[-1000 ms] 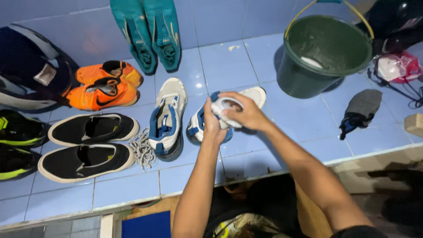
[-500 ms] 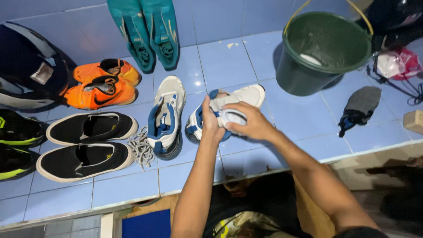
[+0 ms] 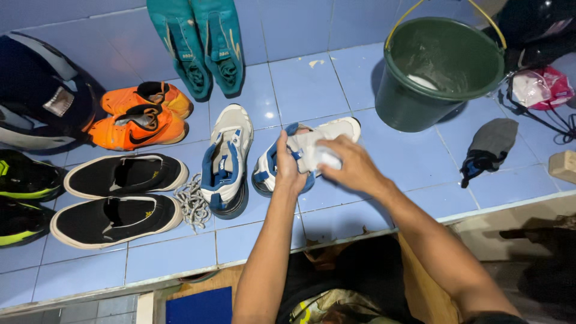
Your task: The person scrubs a white and blue sneaker with a white cloth, dipping it into a green bucket of water. They clean the upper part of the shoe and then flip it over to scrub the black sole.
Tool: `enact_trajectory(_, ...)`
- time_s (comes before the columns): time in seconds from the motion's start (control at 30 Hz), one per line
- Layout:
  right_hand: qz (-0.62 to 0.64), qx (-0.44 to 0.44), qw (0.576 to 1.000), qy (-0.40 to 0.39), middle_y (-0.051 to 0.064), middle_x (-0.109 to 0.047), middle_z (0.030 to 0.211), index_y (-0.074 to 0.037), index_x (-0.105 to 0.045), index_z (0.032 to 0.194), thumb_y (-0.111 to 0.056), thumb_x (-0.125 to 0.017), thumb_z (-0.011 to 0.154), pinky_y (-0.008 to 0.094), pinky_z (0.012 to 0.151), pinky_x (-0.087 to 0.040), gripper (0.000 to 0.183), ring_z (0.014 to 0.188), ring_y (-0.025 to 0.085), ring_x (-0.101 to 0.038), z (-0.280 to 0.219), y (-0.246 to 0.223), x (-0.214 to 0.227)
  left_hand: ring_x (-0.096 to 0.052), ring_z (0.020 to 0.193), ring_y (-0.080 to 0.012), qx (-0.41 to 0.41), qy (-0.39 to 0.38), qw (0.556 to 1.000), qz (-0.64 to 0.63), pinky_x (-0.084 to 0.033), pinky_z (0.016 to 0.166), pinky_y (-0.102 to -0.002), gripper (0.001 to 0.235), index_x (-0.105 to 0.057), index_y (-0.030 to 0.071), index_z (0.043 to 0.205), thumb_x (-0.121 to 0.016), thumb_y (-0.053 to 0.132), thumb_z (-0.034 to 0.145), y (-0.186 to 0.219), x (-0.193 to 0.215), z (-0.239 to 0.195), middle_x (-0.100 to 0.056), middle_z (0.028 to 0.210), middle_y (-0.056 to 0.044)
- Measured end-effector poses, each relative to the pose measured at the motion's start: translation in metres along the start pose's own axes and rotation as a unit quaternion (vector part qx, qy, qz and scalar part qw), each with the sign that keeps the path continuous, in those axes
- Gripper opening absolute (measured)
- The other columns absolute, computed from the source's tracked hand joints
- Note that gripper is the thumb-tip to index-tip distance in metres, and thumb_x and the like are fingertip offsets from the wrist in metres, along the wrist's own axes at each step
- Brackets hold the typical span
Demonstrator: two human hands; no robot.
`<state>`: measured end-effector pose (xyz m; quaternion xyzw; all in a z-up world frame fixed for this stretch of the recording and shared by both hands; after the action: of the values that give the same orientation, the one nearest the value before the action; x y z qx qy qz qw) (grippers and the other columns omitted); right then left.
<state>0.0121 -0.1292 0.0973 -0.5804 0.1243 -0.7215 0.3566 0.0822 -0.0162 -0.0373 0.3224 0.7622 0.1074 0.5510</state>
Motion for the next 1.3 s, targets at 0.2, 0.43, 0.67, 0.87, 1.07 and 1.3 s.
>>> enact_trajectory(0.2,-0.078,-0.016,0.997,0.024,0.013,-0.062,0.106,-0.023,-0.064,0.132,-0.032,-0.075,0.082,0.050,0.084,-0.055,0.052,0.094,0.039,-0.067,0.010,0.026,0.019,-0.072,0.096,-0.0322,0.001,0.006,1.000,0.019,-0.061,0.080,-0.050,0.064,-0.071,0.010,0.117,-0.053,0.065,0.090,0.010,-0.016,-0.021,-0.073,0.107,-0.018)
enact_trajectory(0.43,0.062,0.012,0.998,-0.032,0.019,-0.067,0.103,-0.021,-0.067,0.128,-0.032,-0.077,0.077,0.054,0.085,-0.053,0.054,0.097,0.046,-0.067,0.009,0.001,0.006,-0.071,0.097,-0.0329,0.000,0.017,1.000,0.010,-0.061,0.080,-0.050,0.062,-0.071,0.011,0.117,-0.055,0.064,0.090,0.005,-0.005,-0.008,-0.073,0.109,-0.017)
enact_trajectory(0.67,-0.011,-0.003,1.000,-0.019,0.013,-0.063,0.104,-0.026,-0.064,0.131,-0.033,-0.075,0.080,0.049,0.084,-0.055,0.053,0.098,0.040,-0.067,0.001,0.011,0.006,-0.065,0.112,-0.0326,-0.019,0.035,0.996,0.084,-0.056,0.092,-0.048,0.070,-0.063,0.012,0.130,-0.050,0.069,0.090,-0.005,0.006,0.016,-0.066,0.124,-0.018)
enact_trajectory(0.87,-0.090,-0.061,0.994,0.034,0.009,-0.059,0.106,-0.025,-0.061,0.134,-0.036,-0.073,0.084,0.047,0.083,-0.056,0.053,0.099,0.036,-0.066,0.004,0.041,0.025,-0.045,0.135,-0.0425,-0.168,-0.055,0.777,0.604,-0.035,0.114,-0.051,0.083,-0.032,0.011,0.155,-0.061,0.046,0.085,0.094,-0.098,-0.117,-0.048,0.144,-0.028)
enact_trajectory(1.07,-0.090,-0.072,0.993,0.036,0.009,-0.059,0.108,-0.025,-0.060,0.134,-0.035,-0.073,0.085,0.047,0.084,-0.057,0.051,0.101,0.037,-0.067,0.000,0.039,0.027,-0.062,0.112,-0.0292,-0.345,-0.136,0.372,0.851,-0.041,0.105,-0.048,0.070,-0.064,0.014,0.120,-0.081,0.054,0.066,0.106,-0.086,-0.145,-0.068,0.108,-0.010)
enact_trajectory(1.3,-0.069,-0.079,0.994,0.030,0.011,-0.059,0.111,-0.026,-0.059,0.135,-0.032,-0.073,0.084,0.049,0.087,-0.056,0.052,0.103,0.040,-0.066,-0.006,0.030,0.023,-0.062,0.090,-0.0223,-0.388,-0.170,0.293,0.858,-0.034,0.103,-0.052,0.034,-0.073,0.023,0.096,-0.068,0.053,0.082,0.092,-0.071,-0.149,-0.068,0.077,-0.002)
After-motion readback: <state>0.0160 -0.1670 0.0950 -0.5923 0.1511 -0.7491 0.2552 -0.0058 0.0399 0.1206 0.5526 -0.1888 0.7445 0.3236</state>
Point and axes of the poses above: each hand's wrist, its own z-axis towards the middle knuckle, its own x-axis out of the back of the hand, y = z × x, the point moved 9 cm from there along z, towards the middle knuckle
